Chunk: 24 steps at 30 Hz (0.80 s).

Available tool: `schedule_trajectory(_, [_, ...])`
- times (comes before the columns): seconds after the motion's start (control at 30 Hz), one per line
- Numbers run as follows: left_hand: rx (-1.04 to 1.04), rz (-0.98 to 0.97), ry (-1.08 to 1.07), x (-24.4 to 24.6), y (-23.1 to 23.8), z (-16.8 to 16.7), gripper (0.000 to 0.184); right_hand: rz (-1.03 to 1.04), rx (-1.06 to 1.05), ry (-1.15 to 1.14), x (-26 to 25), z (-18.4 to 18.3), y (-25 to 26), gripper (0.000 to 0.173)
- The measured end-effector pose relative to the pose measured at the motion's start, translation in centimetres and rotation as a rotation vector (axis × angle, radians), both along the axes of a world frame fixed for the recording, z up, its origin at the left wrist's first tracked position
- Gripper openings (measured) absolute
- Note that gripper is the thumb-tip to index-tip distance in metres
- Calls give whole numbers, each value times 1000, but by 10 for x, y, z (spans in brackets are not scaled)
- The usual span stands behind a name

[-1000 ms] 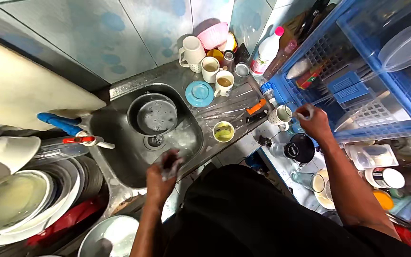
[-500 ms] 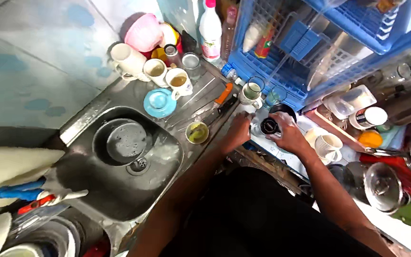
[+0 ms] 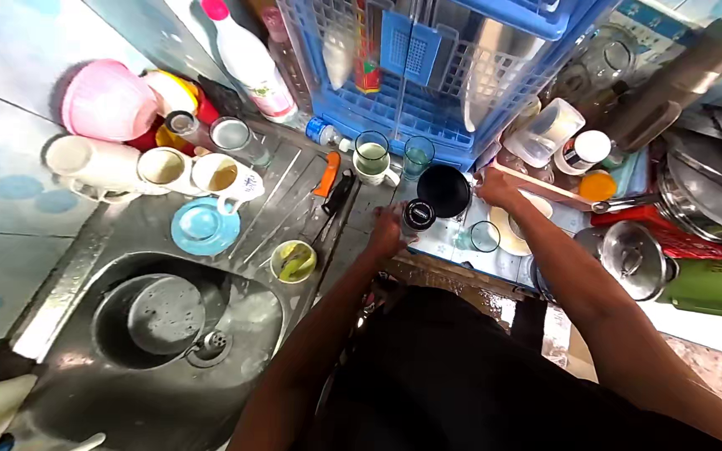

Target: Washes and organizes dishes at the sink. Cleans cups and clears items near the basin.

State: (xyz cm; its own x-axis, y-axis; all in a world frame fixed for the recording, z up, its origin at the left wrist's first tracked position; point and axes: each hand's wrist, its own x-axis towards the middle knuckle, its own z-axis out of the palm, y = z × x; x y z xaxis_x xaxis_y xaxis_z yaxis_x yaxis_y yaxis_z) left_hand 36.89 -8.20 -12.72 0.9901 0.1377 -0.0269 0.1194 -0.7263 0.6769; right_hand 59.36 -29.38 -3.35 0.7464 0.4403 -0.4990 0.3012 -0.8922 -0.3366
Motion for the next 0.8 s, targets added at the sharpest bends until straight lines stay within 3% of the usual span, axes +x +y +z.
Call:
schedule_trajectory(0.23, [-23, 22, -36, 1, -4, 2, 87, -43, -10, 52, 6, -33, 8, 33])
schedule_trajectory(0.4, [-52, 8, -37, 2, -8, 2, 85, -57, -40, 97, 6, -33, 11, 31])
schedule_trajectory(0.53, [-57, -15, 19, 4, -20, 12, 86, 10, -16, 23, 10, 17, -4, 34])
schedule_trajectory(0.67, [-140, 8, -20, 9, -30, 3, 86, 85, 75, -140, 29, 73, -57, 34])
schedule_trajectory(0.8, [-109, -36, 9, 13, -40, 4, 85, 97, 18, -149, 26, 86, -114, 30])
